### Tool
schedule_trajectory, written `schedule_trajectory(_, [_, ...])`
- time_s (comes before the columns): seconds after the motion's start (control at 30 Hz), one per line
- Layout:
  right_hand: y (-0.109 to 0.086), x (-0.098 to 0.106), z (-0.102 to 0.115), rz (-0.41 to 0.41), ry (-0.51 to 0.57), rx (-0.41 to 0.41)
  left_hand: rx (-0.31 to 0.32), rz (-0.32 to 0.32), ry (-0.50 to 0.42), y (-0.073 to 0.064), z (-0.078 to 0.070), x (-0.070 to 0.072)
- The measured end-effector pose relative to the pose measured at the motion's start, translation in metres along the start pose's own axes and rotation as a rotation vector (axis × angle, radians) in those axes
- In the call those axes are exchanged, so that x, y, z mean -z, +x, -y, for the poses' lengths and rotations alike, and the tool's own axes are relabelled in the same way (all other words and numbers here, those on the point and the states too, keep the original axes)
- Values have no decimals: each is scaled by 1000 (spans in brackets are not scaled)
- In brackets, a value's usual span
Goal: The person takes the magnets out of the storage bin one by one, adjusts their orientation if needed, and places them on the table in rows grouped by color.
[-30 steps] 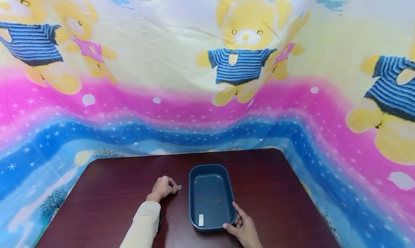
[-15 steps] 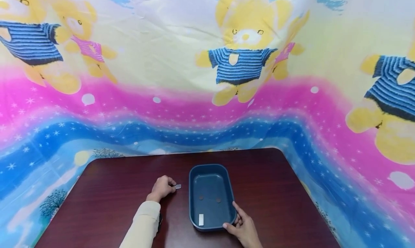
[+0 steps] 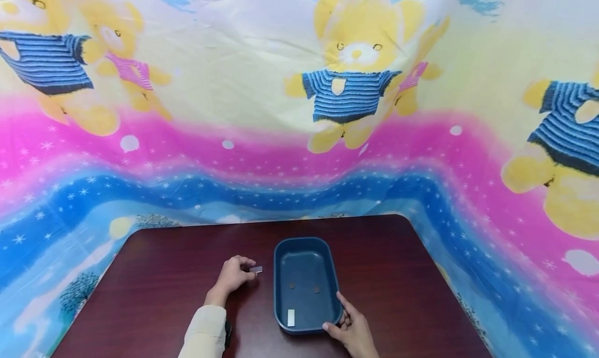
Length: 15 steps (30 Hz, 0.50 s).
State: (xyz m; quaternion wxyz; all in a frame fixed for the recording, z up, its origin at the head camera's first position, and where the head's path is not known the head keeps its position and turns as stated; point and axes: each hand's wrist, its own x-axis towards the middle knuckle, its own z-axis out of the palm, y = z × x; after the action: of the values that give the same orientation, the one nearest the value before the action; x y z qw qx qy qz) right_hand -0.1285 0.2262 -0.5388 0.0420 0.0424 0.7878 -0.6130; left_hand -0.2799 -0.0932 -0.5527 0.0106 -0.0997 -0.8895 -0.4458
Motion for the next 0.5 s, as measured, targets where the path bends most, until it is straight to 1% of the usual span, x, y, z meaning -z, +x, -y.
schedule_trajectory(0.13, [-1, 0, 0, 1, 2, -5, -37, -2, -54, -7, -14, -3])
schedule_trajectory(0.3, [-4, 0, 5, -19, -15, -1, -86, 41, -101, -12, -38, -9])
schedule_trajectory(0.4, [1, -1, -4, -32, -21, -6, -107, 68, -93, -11, -49, -13])
schedule_trajectory(0.5, [8, 0, -20, -33, -32, -13, -126, 112, -91, -11, -58, -18])
